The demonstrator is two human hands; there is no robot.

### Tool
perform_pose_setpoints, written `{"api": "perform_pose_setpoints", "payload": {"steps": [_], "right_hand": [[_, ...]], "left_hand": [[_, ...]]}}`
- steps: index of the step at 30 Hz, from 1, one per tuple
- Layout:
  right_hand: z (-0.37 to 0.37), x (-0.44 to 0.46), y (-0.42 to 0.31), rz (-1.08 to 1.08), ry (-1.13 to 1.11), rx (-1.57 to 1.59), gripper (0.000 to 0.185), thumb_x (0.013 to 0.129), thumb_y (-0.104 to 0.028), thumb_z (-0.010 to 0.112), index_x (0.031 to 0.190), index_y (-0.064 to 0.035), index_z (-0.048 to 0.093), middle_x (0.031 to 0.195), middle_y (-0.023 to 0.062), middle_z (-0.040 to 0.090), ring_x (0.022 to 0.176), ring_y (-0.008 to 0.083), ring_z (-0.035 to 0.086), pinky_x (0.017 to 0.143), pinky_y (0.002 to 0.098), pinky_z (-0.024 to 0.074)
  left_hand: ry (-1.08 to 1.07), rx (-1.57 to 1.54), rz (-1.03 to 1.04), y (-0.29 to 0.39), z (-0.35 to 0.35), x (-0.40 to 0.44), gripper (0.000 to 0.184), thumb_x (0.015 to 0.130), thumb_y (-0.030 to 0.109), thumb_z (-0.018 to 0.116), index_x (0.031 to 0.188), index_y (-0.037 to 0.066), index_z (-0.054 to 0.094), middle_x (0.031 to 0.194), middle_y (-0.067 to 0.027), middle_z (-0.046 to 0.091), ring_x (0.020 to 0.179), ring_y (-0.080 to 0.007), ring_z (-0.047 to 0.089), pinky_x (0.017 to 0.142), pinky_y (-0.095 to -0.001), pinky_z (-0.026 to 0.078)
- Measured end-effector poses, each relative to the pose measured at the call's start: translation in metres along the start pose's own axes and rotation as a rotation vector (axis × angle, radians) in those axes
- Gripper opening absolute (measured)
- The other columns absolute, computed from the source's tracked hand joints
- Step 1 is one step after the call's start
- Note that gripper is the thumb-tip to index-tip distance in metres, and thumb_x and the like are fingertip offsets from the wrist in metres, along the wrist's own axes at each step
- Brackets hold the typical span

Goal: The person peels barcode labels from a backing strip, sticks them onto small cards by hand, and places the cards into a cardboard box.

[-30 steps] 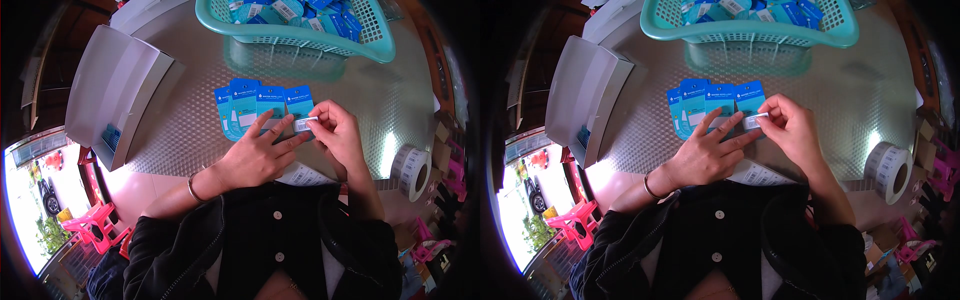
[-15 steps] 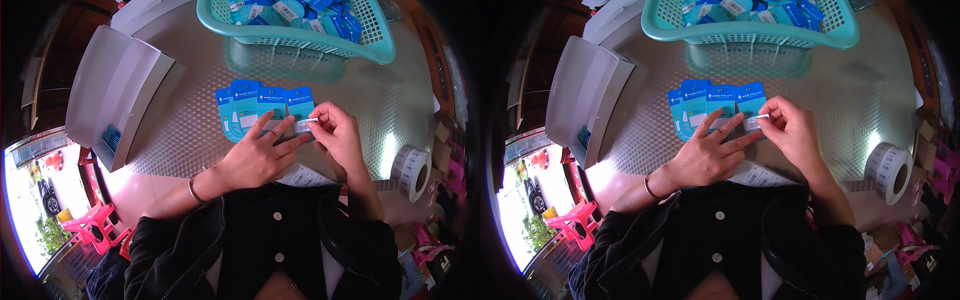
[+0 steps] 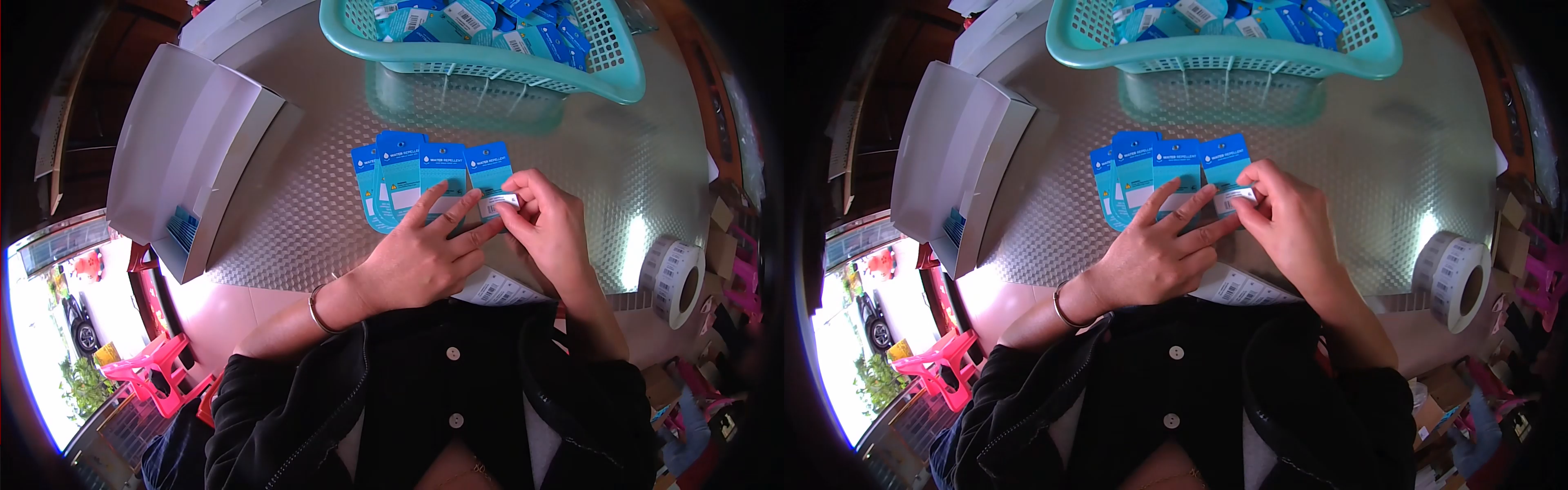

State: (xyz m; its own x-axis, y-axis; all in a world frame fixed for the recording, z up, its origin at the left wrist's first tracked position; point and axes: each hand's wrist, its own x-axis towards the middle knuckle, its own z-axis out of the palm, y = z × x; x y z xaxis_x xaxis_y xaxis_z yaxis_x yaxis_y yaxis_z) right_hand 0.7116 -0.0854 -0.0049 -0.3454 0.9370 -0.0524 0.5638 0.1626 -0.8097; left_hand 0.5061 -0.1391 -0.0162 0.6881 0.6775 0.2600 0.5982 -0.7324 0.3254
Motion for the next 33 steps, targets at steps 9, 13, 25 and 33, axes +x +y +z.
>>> {"api": "perform_pose_setpoints", "payload": {"steps": [9, 13, 25, 33], "right_hand": [[-0.003, -0.003, -0.009, -0.238, 0.045, -0.542, 0.035, 0.081, -0.022, 0.075, 0.111, -0.0142, 0.058, 0.081, 0.0017, 0.065, 0.067, 0.0209, 0.066, 0.055, 0.0359, 0.0503], [-0.003, -0.003, -0.012, -0.232, 0.042, -0.634, 0.039, 0.081, -0.023, 0.075, 0.114, -0.0149, 0.057, 0.08, 0.0011, 0.063, 0.068, 0.0211, 0.065, 0.055, 0.0359, 0.0505], [-0.019, 0.013, 0.005, -0.139, -0.014, -0.322, 0.042, 0.077, -0.018, 0.079, 0.113, -0.0125, 0.059, 0.073, 0.0038, 0.058, 0.063, 0.0233, 0.061, 0.055, 0.0373, 0.0462], [-0.024, 0.026, 0.014, -0.253, 0.011, -0.21, 0.044, 0.077, -0.011, 0.076, 0.118, -0.0093, 0.06, 0.101, 0.0093, 0.064, 0.09, 0.0267, 0.064, 0.076, 0.0384, 0.0513]], "left_hand": [[0.011, -0.038, 0.012, -0.001, 0.005, -0.002, 0.016, 0.075, 0.019, 0.068, 0.076, 0.01, 0.055, 0.139, -0.0071, 0.056, 0.136, -0.0234, 0.047, 0.115, -0.0534, 0.028], [0.01, -0.046, 0.012, -0.001, 0.005, -0.002, 0.016, 0.075, 0.019, 0.068, 0.075, 0.01, 0.056, 0.139, -0.0073, 0.056, 0.136, -0.0237, 0.047, 0.115, -0.0533, 0.029], [0.002, -0.043, 0.004, -0.001, 0.003, -0.002, 0.017, 0.074, 0.021, 0.07, 0.075, 0.01, 0.056, 0.141, -0.0049, 0.055, 0.136, -0.0228, 0.047, 0.112, -0.0528, 0.033], [0.017, -0.041, 0.019, -0.002, 0.003, -0.001, 0.016, 0.075, 0.019, 0.069, 0.074, 0.01, 0.056, 0.14, -0.0051, 0.056, 0.135, -0.0227, 0.047, 0.11, -0.0536, 0.035]]}}
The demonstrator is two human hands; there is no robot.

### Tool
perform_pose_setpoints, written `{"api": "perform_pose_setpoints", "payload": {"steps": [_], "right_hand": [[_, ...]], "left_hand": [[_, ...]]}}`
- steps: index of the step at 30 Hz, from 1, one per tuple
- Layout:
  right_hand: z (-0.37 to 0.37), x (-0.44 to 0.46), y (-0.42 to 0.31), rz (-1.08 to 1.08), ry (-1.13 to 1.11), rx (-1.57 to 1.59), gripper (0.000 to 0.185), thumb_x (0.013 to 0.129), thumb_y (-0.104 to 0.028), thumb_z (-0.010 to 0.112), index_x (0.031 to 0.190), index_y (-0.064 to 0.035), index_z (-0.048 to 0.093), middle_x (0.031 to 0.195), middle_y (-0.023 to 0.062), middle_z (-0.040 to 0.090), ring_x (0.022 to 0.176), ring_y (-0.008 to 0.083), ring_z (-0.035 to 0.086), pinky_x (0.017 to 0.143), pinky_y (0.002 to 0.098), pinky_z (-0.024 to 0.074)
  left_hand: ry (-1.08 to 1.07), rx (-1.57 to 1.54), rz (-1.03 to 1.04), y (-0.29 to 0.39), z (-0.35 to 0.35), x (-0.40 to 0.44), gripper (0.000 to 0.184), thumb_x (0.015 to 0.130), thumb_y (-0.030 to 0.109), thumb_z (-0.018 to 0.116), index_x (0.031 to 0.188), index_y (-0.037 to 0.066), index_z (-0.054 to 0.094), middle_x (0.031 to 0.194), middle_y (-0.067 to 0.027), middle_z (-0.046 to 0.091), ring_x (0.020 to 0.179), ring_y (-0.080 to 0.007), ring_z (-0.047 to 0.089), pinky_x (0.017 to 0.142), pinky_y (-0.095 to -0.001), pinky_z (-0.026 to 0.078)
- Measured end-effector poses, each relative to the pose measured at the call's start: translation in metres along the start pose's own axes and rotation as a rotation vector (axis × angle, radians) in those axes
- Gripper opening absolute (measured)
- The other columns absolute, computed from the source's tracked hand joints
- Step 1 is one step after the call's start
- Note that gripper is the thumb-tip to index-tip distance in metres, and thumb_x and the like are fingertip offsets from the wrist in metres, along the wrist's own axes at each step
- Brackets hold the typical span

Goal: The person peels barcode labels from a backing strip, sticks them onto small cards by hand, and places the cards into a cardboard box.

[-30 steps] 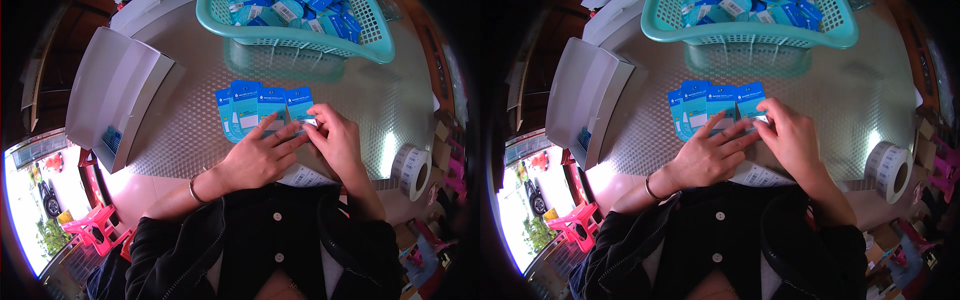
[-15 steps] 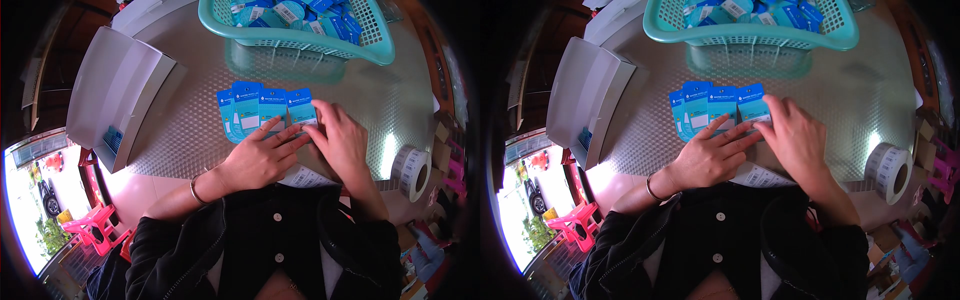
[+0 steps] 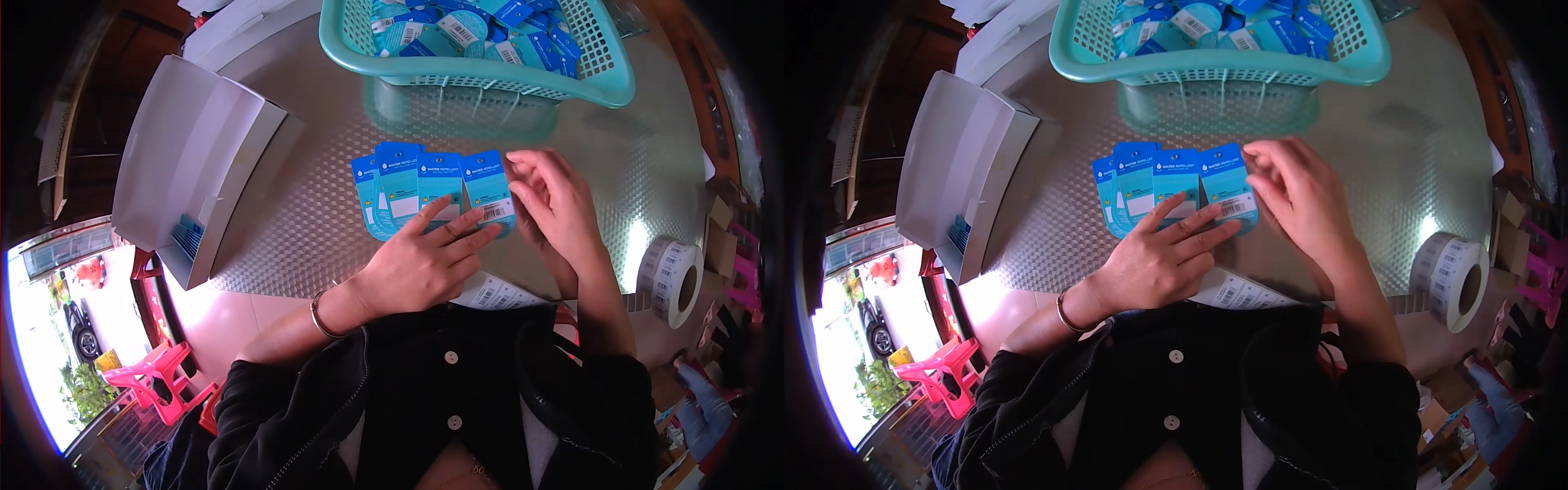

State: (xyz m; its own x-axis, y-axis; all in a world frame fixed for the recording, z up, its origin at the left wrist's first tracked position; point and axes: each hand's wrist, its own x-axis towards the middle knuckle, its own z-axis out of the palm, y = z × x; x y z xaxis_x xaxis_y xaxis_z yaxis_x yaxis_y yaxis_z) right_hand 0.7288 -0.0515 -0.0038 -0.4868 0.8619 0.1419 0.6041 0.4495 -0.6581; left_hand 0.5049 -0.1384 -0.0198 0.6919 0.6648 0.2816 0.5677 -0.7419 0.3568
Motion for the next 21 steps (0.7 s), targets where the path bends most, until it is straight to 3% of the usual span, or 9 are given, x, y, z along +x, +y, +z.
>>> {"api": "perform_pose_setpoints", "payload": {"steps": [5, 8, 12, 13, 16, 20, 21], "right_hand": [[-0.003, 0.01, -0.008, -0.251, -0.137, -0.127, 0.062, 0.073, -0.013, 0.076, 0.131, -0.009, 0.055, 0.136, 0.0091, 0.053, 0.124, 0.0313, 0.049, 0.103, 0.0428, 0.042], [-0.005, 0.015, -0.008, -0.282, -0.16, -0.161, 0.063, 0.072, -0.015, 0.077, 0.131, -0.0099, 0.055, 0.134, 0.0093, 0.054, 0.121, 0.0309, 0.05, 0.102, 0.0423, 0.0429], [-0.003, 0.017, -0.007, -0.264, -0.168, -0.06, 0.069, 0.065, -0.01, 0.083, 0.128, -0.0098, 0.056, 0.12, 0.0091, 0.057, 0.113, 0.0301, 0.053, 0.098, 0.0431, 0.0443], [-0.004, 0.018, -0.009, -0.274, -0.153, -0.062, 0.071, 0.062, -0.008, 0.085, 0.127, -0.0107, 0.056, 0.114, 0.0101, 0.055, 0.109, 0.0303, 0.055, 0.093, 0.0427, 0.0466], [-0.007, 0.019, -0.011, -0.161, -0.229, 0.053, 0.071, 0.062, -0.008, 0.086, 0.127, -0.0118, 0.056, 0.114, 0.0113, 0.052, 0.107, 0.0314, 0.056, 0.089, 0.0417, 0.0487], [-0.003, 0.021, -0.012, -0.164, -0.204, 0.098, 0.068, 0.062, -0.004, 0.085, 0.124, -0.0116, 0.057, 0.114, 0.0122, 0.05, 0.106, 0.0328, 0.057, 0.086, 0.0417, 0.0504], [-0.006, 0.022, -0.016, -0.169, -0.201, 0.104, 0.058, 0.068, -0.004, 0.081, 0.121, -0.0105, 0.059, 0.112, 0.012, 0.052, 0.103, 0.0322, 0.059, 0.084, 0.0418, 0.0507]], "left_hand": [[0.004, 0.001, 0.023, 0.0, -0.001, 0.0, 0.016, 0.074, 0.018, 0.069, 0.074, 0.009, 0.056, 0.14, -0.0067, 0.055, 0.135, -0.0258, 0.047, 0.109, -0.0541, 0.035], [0.028, 0.03, 0.051, 0.0, -0.004, 0.0, 0.017, 0.071, 0.018, 0.07, 0.075, 0.009, 0.056, 0.138, -0.0087, 0.056, 0.133, -0.0271, 0.048, 0.109, -0.0542, 0.036], [0.049, 0.015, 0.044, 0.0, -0.003, 0.0, 0.018, 0.068, 0.018, 0.071, 0.074, 0.008, 0.057, 0.131, -0.0114, 0.057, 0.127, -0.0268, 0.052, 0.11, -0.0544, 0.036], [0.071, -0.005, 0.045, 0.001, -0.004, 0.001, 0.018, 0.067, 0.017, 0.072, 0.076, 0.008, 0.058, 0.122, -0.0114, 0.058, 0.119, -0.0261, 0.055, 0.109, -0.0541, 0.037], [0.097, -0.029, 0.038, 0.001, -0.003, 0.0, 0.018, 0.067, 0.015, 0.072, 0.078, 0.007, 0.059, 0.118, -0.0111, 0.058, 0.116, -0.0259, 0.055, 0.109, -0.0537, 0.038], [0.093, -0.041, 0.036, 0.001, -0.006, 0.001, 0.018, 0.067, 0.015, 0.071, 0.077, 0.007, 0.059, 0.111, -0.0101, 0.057, 0.114, -0.0264, 0.056, 0.109, -0.0534, 0.039], [0.088, -0.041, 0.036, 0.001, -0.006, 0.001, 0.018, 0.068, 0.015, 0.071, 0.078, 0.007, 0.058, 0.11, -0.0097, 0.057, 0.113, -0.0266, 0.056, 0.109, -0.0535, 0.039]]}}
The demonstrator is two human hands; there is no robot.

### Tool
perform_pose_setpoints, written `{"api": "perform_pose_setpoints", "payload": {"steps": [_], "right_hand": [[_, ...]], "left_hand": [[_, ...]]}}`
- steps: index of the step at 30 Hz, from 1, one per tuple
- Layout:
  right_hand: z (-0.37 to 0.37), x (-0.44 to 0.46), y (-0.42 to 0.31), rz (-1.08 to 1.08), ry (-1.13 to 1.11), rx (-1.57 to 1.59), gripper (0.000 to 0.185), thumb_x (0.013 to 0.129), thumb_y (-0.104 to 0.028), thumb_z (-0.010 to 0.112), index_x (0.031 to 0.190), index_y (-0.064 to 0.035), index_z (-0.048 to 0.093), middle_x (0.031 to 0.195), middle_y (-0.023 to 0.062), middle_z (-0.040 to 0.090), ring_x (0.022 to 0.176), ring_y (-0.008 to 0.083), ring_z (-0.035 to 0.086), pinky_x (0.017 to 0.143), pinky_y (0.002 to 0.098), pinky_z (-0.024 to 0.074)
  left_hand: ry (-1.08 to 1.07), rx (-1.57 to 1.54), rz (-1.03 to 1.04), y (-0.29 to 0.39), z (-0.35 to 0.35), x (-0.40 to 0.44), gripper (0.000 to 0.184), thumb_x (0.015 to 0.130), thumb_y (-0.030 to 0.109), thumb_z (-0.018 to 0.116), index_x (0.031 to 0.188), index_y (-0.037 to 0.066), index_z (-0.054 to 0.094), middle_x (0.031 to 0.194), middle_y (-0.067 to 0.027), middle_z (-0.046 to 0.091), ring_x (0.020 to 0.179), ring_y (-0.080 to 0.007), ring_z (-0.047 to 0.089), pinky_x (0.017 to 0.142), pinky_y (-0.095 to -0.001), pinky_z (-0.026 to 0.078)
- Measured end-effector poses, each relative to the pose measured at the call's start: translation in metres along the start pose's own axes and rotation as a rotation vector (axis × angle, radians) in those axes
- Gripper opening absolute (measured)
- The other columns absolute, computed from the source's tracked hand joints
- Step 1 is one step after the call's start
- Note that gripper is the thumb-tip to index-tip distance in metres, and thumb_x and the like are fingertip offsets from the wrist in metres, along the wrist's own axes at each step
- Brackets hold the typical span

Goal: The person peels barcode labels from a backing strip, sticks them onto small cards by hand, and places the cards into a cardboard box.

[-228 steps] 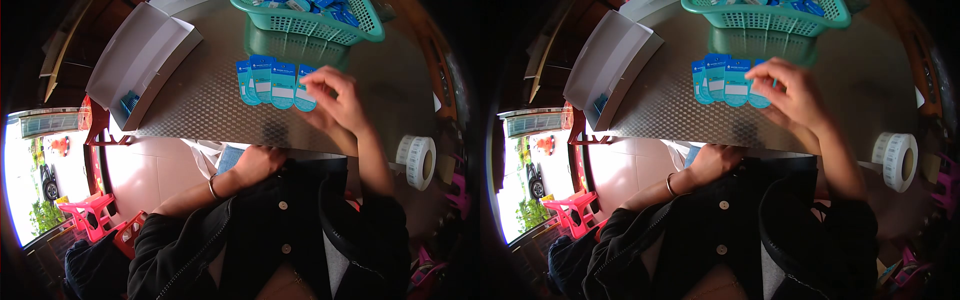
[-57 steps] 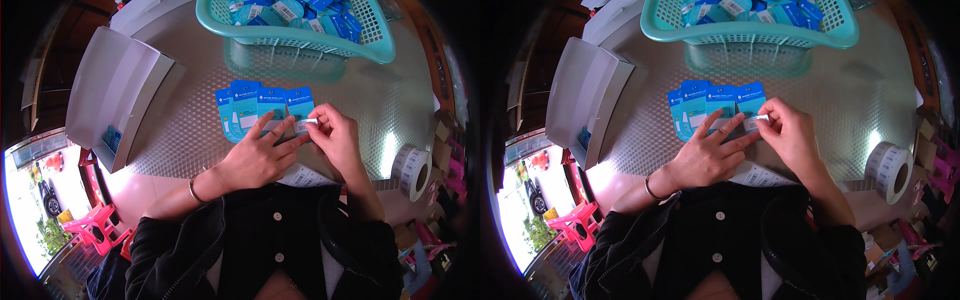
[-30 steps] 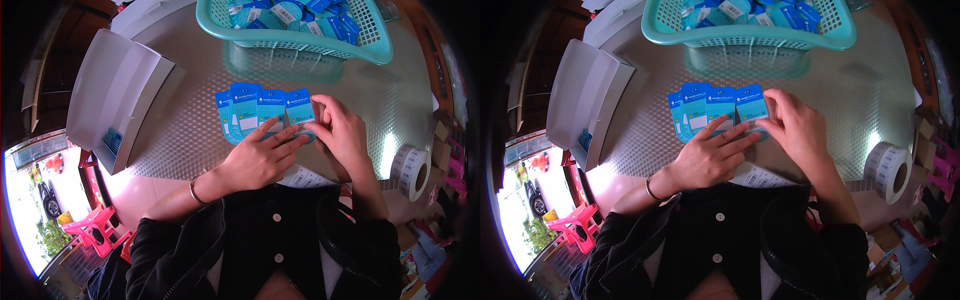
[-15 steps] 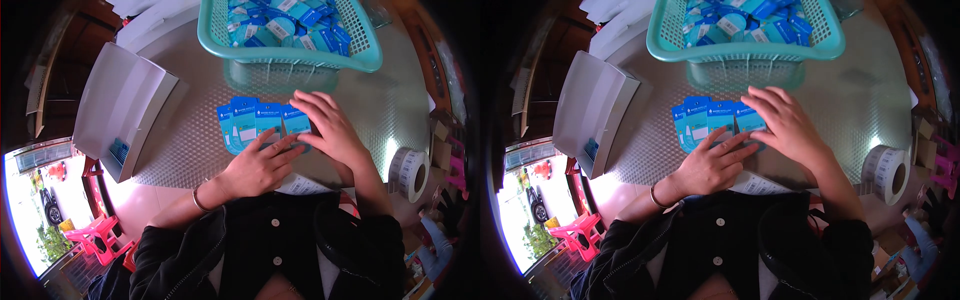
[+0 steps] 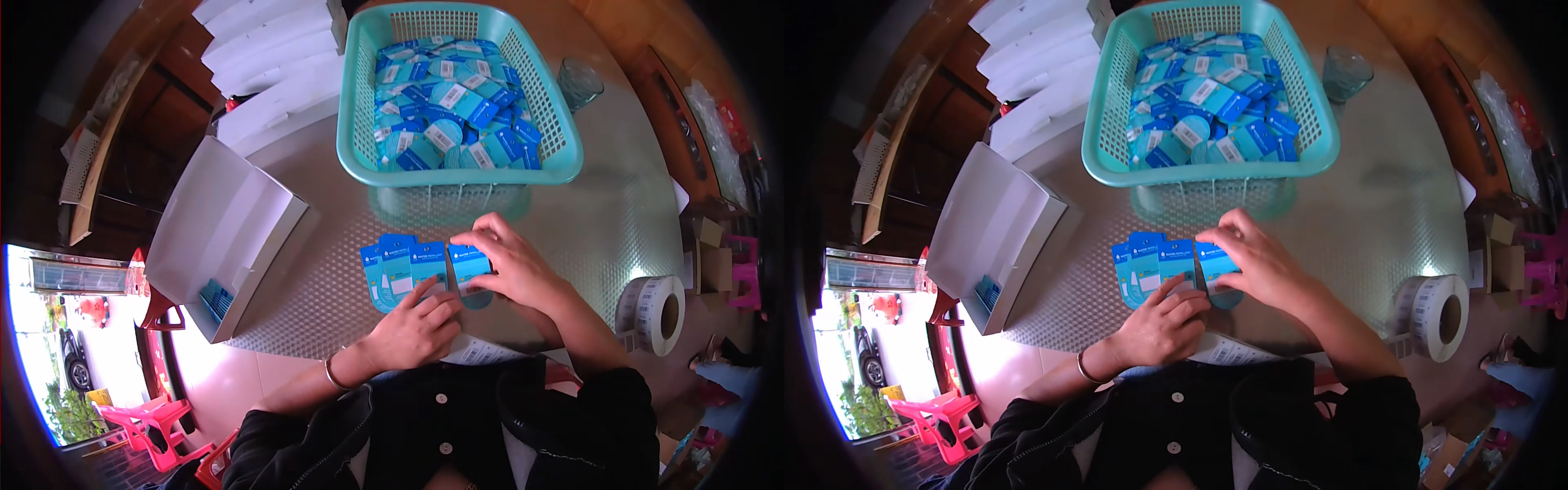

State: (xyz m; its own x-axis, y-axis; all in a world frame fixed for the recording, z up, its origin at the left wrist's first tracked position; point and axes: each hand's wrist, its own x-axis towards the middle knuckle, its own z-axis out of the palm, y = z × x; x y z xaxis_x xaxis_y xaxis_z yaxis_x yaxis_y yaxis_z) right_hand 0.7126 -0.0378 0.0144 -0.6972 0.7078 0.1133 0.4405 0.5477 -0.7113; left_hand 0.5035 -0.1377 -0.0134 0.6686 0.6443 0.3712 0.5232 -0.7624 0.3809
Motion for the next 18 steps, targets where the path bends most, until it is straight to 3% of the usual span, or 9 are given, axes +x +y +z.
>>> {"api": "perform_pose_setpoints", "payload": {"steps": [3, 4, 6, 9, 11, 13, 16, 18], "right_hand": [[-0.019, 0.006, -0.006, -0.038, -0.17, 0.037, 0.045, 0.074, -0.004, 0.076, 0.117, -0.0084, 0.062, 0.106, 0.011, 0.059, 0.099, 0.0312, 0.062, 0.084, 0.0416, 0.051], [-0.027, 0.009, -0.011, -0.041, -0.189, 0.068, 0.04, 0.076, -0.004, 0.075, 0.114, -0.0077, 0.063, 0.104, 0.0109, 0.061, 0.097, 0.0314, 0.063, 0.084, 0.0414, 0.0512], [-0.045, 0.017, -0.02, -0.044, -0.226, 0.131, 0.031, 0.079, -0.003, 0.071, 0.109, -0.0062, 0.066, 0.099, 0.0106, 0.065, 0.093, 0.0318, 0.065, 0.083, 0.0408, 0.0516], [-0.07, 0.029, -0.022, -0.133, -0.029, 0.076, 0.025, 0.081, 0.001, 0.069, 0.106, -0.0054, 0.07, 0.095, 0.0101, 0.068, 0.082, 0.0212, 0.067, 0.073, 0.0328, 0.0522], [-0.079, 0.037, -0.02, -0.007, 0.133, 0.251, 0.023, 0.085, 0.004, 0.065, 0.107, -0.0011, 0.068, 0.097, 0.0074, 0.07, 0.083, 0.0125, 0.065, 0.073, 0.0258, 0.0515], [-0.088, 0.046, -0.013, 0.117, 0.261, 0.438, 0.026, 0.085, 0.004, 0.066, 0.109, -0.0017, 0.067, 0.097, 0.0067, 0.07, 0.084, 0.0124, 0.065, 0.074, 0.026, 0.0517], [-0.098, 0.058, 0.006, 0.115, 0.458, 0.354, 0.028, 0.085, 0.004, 0.066, 0.112, -0.0037, 0.067, 0.098, 0.0076, 0.069, 0.084, 0.0143, 0.066, 0.074, 0.0263, 0.0517], [-0.096, 0.06, 0.007, -0.065, 0.703, -0.076, 0.025, 0.085, 0.003, 0.066, 0.109, -0.0039, 0.068, 0.098, 0.0081, 0.069, 0.084, 0.0156, 0.066, 0.072, 0.026, 0.0514]], "left_hand": [[-0.003, 0.005, 0.001, 0.0, 0.001, -0.001, 0.018, 0.069, 0.015, 0.071, 0.078, 0.007, 0.058, 0.11, -0.0096, 0.057, 0.113, -0.0265, 0.056, 0.11, -0.0533, 0.038], [-0.066, 0.03, 0.017, -0.002, 0.0, -0.003, 0.024, 0.074, 0.023, 0.07, 0.09, 0.008, 0.059, 0.115, -0.0109, 0.054, 0.117, -0.0275, 0.052, 0.112, -0.0535, 0.035], [-0.07, 0.025, 0.011, -0.002, 0.0, -0.003, 0.024, 0.074, 0.023, 0.07, 0.09, 0.008, 0.059, 0.115, -0.0109, 0.054, 0.117, -0.0274, 0.052, 0.112, -0.0534, 0.035], [-0.083, 0.019, 0.008, -0.003, 0.0, -0.004, 0.024, 0.074, 0.023, 0.07, 0.09, 0.008, 0.059, 0.115, -0.0109, 0.053, 0.118, -0.0273, 0.051, 0.113, -0.0531, 0.033], [-0.087, 0.019, 0.006, -0.003, 0.0, -0.004, 0.025, 0.074, 0.023, 0.07, 0.091, 0.008, 0.059, 0.115, -0.011, 0.053, 0.118, -0.0271, 0.051, 0.113, -0.0527, 0.033], [-0.086, 0.02, 0.006, -0.002, -0.002, -0.003, 0.025, 0.074, 0.023, 0.07, 0.091, 0.008, 0.059, 0.116, -0.011, 0.053, 0.118, -0.0269, 0.051, 0.114, -0.0521, 0.032], [-0.083, 0.02, 0.005, -0.002, -0.001, -0.004, 0.026, 0.074, 0.023, 0.07, 0.092, 0.008, 0.059, 0.116, -0.011, 0.053, 0.118, -0.0268, 0.051, 0.114, -0.0517, 0.032], [-0.093, 0.016, 0.0, -0.002, -0.001, -0.004, 0.027, 0.073, 0.023, 0.07, 0.093, 0.008, 0.059, 0.116, -0.0109, 0.053, 0.118, -0.0267, 0.051, 0.114, -0.0515, 0.032]]}}
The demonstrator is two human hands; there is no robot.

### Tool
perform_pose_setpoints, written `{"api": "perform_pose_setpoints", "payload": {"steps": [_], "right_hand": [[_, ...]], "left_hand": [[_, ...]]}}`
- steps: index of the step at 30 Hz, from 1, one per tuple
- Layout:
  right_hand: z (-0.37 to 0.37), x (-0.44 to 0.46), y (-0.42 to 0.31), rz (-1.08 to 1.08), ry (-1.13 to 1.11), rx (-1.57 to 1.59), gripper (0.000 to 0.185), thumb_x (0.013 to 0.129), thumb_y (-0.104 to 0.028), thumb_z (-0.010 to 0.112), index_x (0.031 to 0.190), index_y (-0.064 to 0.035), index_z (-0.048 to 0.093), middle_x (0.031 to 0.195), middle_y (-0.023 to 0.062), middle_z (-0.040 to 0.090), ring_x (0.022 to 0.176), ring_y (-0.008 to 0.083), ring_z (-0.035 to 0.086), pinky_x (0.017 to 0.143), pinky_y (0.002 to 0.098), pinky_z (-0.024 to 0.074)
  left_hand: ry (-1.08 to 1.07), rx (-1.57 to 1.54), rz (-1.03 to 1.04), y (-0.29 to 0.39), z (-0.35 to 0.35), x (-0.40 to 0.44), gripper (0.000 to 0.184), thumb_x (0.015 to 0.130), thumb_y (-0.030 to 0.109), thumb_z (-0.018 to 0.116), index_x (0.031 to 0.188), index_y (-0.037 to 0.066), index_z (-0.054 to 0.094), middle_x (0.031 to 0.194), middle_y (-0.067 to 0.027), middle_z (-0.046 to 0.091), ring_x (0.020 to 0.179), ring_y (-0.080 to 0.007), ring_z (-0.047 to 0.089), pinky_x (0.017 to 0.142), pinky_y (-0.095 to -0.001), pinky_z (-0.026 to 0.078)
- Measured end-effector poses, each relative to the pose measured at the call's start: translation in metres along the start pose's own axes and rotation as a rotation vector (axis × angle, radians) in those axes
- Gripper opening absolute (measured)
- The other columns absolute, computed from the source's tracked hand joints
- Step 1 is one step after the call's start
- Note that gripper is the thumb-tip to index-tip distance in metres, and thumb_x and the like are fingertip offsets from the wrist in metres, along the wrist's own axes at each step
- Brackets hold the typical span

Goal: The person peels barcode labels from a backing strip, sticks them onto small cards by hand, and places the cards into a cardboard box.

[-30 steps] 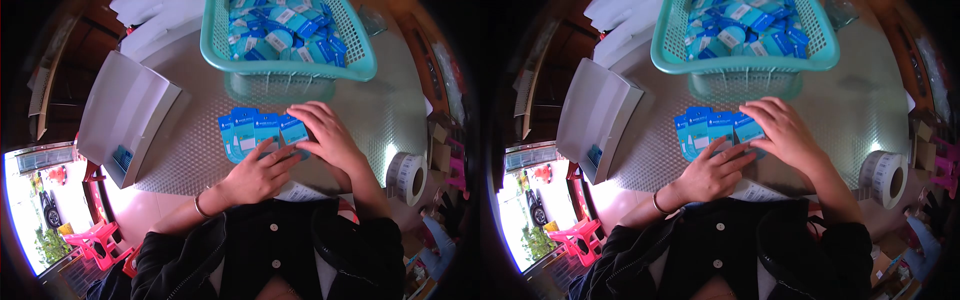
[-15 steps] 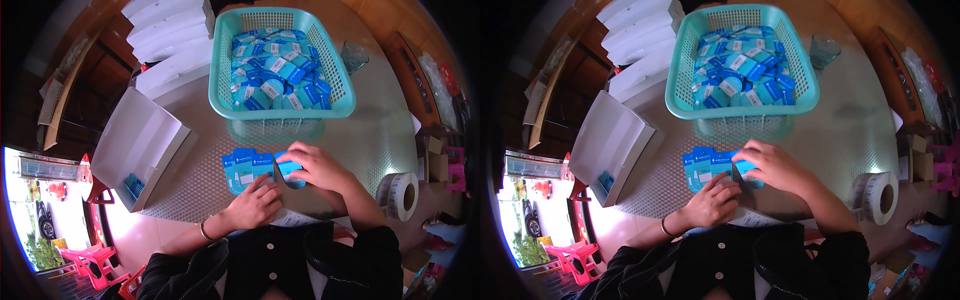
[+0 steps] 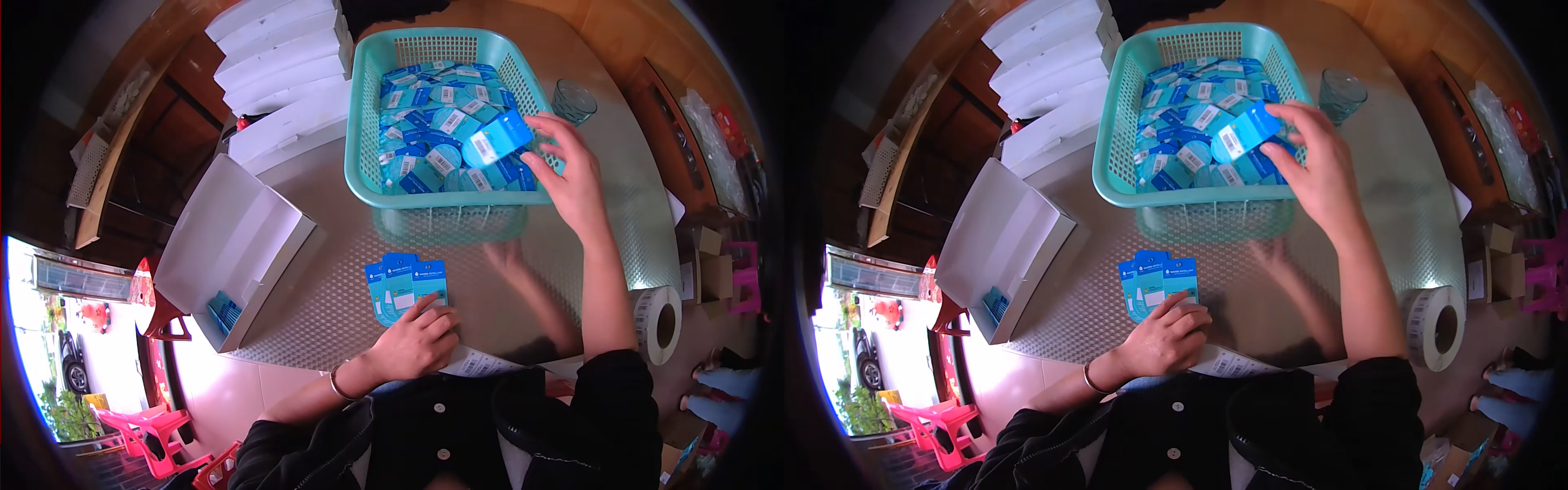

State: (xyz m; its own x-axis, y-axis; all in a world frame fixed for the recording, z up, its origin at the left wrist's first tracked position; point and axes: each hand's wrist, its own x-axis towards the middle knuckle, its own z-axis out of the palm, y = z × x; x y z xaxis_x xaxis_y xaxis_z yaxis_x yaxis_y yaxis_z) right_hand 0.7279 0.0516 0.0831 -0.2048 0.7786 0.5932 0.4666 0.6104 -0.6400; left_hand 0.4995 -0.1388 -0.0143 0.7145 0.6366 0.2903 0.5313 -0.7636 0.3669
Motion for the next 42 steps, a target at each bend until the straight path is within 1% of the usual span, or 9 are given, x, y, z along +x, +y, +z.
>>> {"api": "perform_pose_setpoints", "payload": {"steps": [1, 4, 9, 10, 14, 15, 17, 38, 42], "right_hand": [[0.001, 0.0, 0.0, -0.154, 0.117, -0.177, 0.024, 0.085, 0.003, 0.067, 0.108, -0.004, 0.068, 0.098, 0.0083, 0.069, 0.084, 0.0162, 0.066, 0.072, 0.0259, 0.0512], [-0.006, -0.02, -0.005, -0.173, 0.075, -0.013, 0.017, 0.085, 0.003, 0.067, 0.101, -0.0031, 0.069, 0.098, 0.0089, 0.069, 0.084, 0.0179, 0.066, 0.069, 0.026, 0.0511], [-0.004, -0.085, -0.007, 0.078, -0.055, 0.136, 0.007, 0.086, -0.007, 0.072, 0.092, -0.0079, 0.072, 0.076, 0.0065, 0.069, 0.063, 0.0125, 0.064, 0.056, 0.0279, 0.0498], [-0.003, -0.098, -0.004, 0.158, -0.084, 0.158, 0.007, 0.085, -0.011, 0.073, 0.092, -0.0099, 0.072, 0.073, 0.0059, 0.069, 0.061, 0.0136, 0.064, 0.056, 0.0291, 0.0496], [0.004, -0.152, 0.027, 0.254, -0.083, 0.156, 0.016, 0.085, -0.026, 0.072, 0.085, -0.0106, 0.068, 0.073, 0.0096, 0.068, 0.063, 0.0288, 0.066, 0.058, 0.0384, 0.05], [0.01, -0.162, 0.035, 0.227, -0.097, 0.081, 0.018, 0.086, -0.028, 0.071, 0.085, -0.0102, 0.068, 0.073, 0.0094, 0.068, 0.065, 0.0306, 0.066, 0.06, 0.0401, 0.05], [0.007, -0.161, 0.024, 0.259, -0.162, 0.031, 0.02, 0.087, -0.03, 0.07, 0.084, -0.0098, 0.067, 0.071, 0.0095, 0.067, 0.064, 0.0305, 0.065, 0.06, 0.0417, 0.0494], [0.018, -0.155, 0.021, 0.292, -0.242, -0.056, 0.025, 0.087, -0.036, 0.065, 0.083, -0.0113, 0.071, 0.072, 0.0107, 0.068, 0.068, 0.0338, 0.066, 0.064, 0.0468, 0.05], [0.018, -0.155, 0.021, 0.289, -0.245, -0.07, 0.025, 0.087, -0.036, 0.065, 0.084, -0.0112, 0.07, 0.071, 0.0109, 0.068, 0.068, 0.0342, 0.066, 0.064, 0.047, 0.0499]], "left_hand": [[-0.005, -0.002, 0.0, 0.0, -0.001, 0.0, 0.027, 0.073, 0.023, 0.07, 0.093, 0.008, 0.06, 0.117, -0.0109, 0.053, 0.118, -0.0267, 0.051, 0.113, -0.0515, 0.032], [0.053, -0.01, 0.002, 0.001, -0.001, 0.003, 0.018, 0.07, 0.016, 0.07, 0.083, 0.007, 0.06, 0.113, -0.0092, 0.057, 0.115, -0.0255, 0.055, 0.109, -0.0496, 0.038], [0.014, -0.014, -0.019, 0.002, -0.007, 0.002, 0.026, 0.068, 0.01, 0.069, 0.093, 0.006, 0.066, 0.117, -0.0111, 0.059, 0.112, -0.028, 0.057, 0.108, -0.0501, 0.038], [-0.025, -0.007, -0.006, -0.003, -0.003, -0.003, 0.027, 0.072, 0.016, 0.07, 0.096, 0.006, 0.066, 0.116, -0.0111, 0.058, 0.114, -0.0288, 0.055, 0.109, -0.0525, 0.036], [0.032, -0.021, -0.008, 0.001, 0.003, 0.001, 0.015, 0.068, 0.006, 0.066, 0.083, 0.006, 0.064, 0.111, -0.0129, 0.057, 0.108, -0.0314, 0.057, 0.107, -0.0541, 0.037], [0.052, 0.0, 0.023, 0.001, 0.003, 0.004, 0.013, 0.07, 0.005, 0.068, 0.082, 0.005, 0.064, 0.107, -0.0124, 0.059, 0.104, -0.032, 0.058, 0.101, -0.0507, 0.041], [0.034, -0.056, -0.001, 0.009, 0.002, 0.005, 0.01, 0.069, -0.003, 0.058, 0.076, 0.0, 0.051, 0.11, -0.0182, 0.054, 0.105, -0.0399, 0.052, 0.097, -0.0546, 0.039], [0.015, -0.052, 0.011, -0.002, 0.005, -0.003, 0.019, 0.081, 0.014, 0.064, 0.079, 0.0, 0.051, 0.114, -0.0185, 0.053, 0.107, -0.0406, 0.051, 0.092, -0.052, 0.041], [-0.007, -0.075, 0.014, 0.001, 0.001, -0.001, 0.018, 0.078, 0.01, 0.067, 0.08, 0.0, 0.052, 0.115, -0.0187, 0.053, 0.108, -0.0409, 0.051, 0.094, -0.052, 0.04]]}}
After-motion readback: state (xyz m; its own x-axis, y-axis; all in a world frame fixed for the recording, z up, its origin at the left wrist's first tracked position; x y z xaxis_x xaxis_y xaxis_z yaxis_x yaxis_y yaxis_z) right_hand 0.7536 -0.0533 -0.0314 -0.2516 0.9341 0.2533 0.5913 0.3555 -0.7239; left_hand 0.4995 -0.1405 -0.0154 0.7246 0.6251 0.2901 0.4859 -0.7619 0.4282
